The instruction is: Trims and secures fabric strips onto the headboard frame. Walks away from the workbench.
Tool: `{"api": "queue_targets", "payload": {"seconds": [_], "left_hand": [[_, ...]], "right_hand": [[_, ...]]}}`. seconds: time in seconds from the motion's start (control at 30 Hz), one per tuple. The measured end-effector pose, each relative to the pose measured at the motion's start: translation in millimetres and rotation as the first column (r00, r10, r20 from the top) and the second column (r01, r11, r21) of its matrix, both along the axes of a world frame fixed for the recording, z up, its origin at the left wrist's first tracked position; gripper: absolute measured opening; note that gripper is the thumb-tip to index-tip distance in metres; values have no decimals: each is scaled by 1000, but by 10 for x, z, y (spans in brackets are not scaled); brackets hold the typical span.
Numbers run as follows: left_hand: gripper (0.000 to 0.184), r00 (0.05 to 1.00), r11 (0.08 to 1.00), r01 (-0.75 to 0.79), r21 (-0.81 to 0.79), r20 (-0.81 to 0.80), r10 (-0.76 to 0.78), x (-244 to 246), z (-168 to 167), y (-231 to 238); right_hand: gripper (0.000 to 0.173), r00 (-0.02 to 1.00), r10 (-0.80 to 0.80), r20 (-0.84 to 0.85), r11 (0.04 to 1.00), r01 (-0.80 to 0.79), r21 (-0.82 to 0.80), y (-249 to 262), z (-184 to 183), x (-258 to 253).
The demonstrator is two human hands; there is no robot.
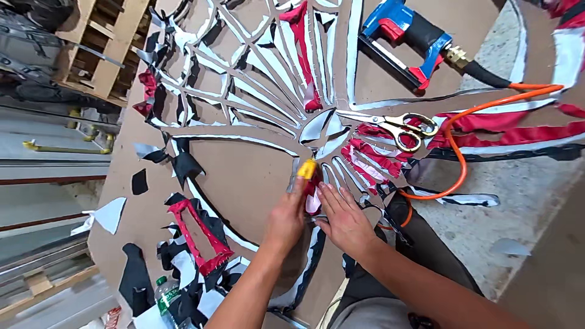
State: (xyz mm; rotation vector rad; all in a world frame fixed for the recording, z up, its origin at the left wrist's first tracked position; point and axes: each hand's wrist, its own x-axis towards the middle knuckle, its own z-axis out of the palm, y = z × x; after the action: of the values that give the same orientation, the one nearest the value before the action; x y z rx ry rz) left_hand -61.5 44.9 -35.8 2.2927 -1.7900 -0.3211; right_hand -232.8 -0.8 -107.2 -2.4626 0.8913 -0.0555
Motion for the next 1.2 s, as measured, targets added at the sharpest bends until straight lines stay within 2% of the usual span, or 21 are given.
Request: {"api": "queue_targets", "payload": {"seconds": [0.07, 0.17, 0.27, 0.33, 0.4, 0.5, 0.6, 0.67, 0.73, 0.83, 0.87, 0.93, 0.97, 1.03, 1.1, 1.17, 1.2], "left_hand": [[49, 1000, 1000, 7, 14, -1, -7, 38, 42, -71], [47, 1000, 997, -6, -78, 27, 8, -34, 72, -59], [50, 1000, 998, -1, 61, -20, 3, 0, 29, -65], [47, 1000, 1000, -4, -27, 11, 5, 1, 139, -154], [47, 999, 997, -16, -71, 47, 19, -24, 106, -127], [49, 1000, 998, -16, 55, -10, 17, 23, 24, -130], [48, 998, 998, -36, -48, 40, 37, -23, 72, -136], [49, 999, 999, -32, 20, 28, 32, -13, -43, -115], [49, 999, 996, -36, 77, -18, 37, 21, 61, -177], [48, 998, 997, -64, -45, 21, 65, -20, 125, -160], [47, 997, 997, -68, -37, 20, 69, -15, 21, -160], [49, 996, 993, -69, 96, -40, 73, 11, -20, -142], [48, 996, 994, -61, 88, -53, 66, 43, 61, -227], [46, 998, 997, -57, -48, -18, 56, 20, 262, -215], [46, 996, 987, -70, -147, 39, 76, 2, 183, -189], [49, 997, 997, -72, 16, -4, 72, 2, -38, -110], [51, 997, 994, -66, 87, -30, 68, 24, -28, -119]], "right_hand": [[72, 1000, 5, -9, 1000, -5, 19, -35, 17, 7], [72, 999, 8, -42, 1000, -7, 30, -15, 20, -21], [73, 998, 31, -56, 998, -28, 59, -32, 58, -6], [72, 1000, 6, -28, 999, -5, 36, -48, 23, -19], [71, 1000, 2, -17, 1000, -1, 29, -32, 9, -12], [74, 996, 44, -72, 995, -37, 90, -45, 79, 2], [72, 998, 27, -60, 997, -22, 72, -42, 42, -1], [72, 997, 29, -67, 995, -22, 95, -72, 49, 24], [73, 998, 28, -57, 994, -22, 107, -76, 62, 19], [72, 999, 13, -41, 996, -10, 88, -61, 35, 17], [72, 999, 9, -42, 996, -6, 87, -89, 25, 32], [73, 998, 29, -55, 992, -23, 123, -64, 70, 19], [73, 999, 22, -47, 992, -15, 128, -117, 63, 22], [72, 1000, 13, -27, 992, -10, 123, -84, 52, 1], [73, 999, 15, -43, 993, -10, 122, -118, 41, 23], [75, 996, 41, -76, 989, -30, 143, -114, 78, 13], [75, 996, 48, -74, 987, -36, 160, -112, 103, 17]]}}
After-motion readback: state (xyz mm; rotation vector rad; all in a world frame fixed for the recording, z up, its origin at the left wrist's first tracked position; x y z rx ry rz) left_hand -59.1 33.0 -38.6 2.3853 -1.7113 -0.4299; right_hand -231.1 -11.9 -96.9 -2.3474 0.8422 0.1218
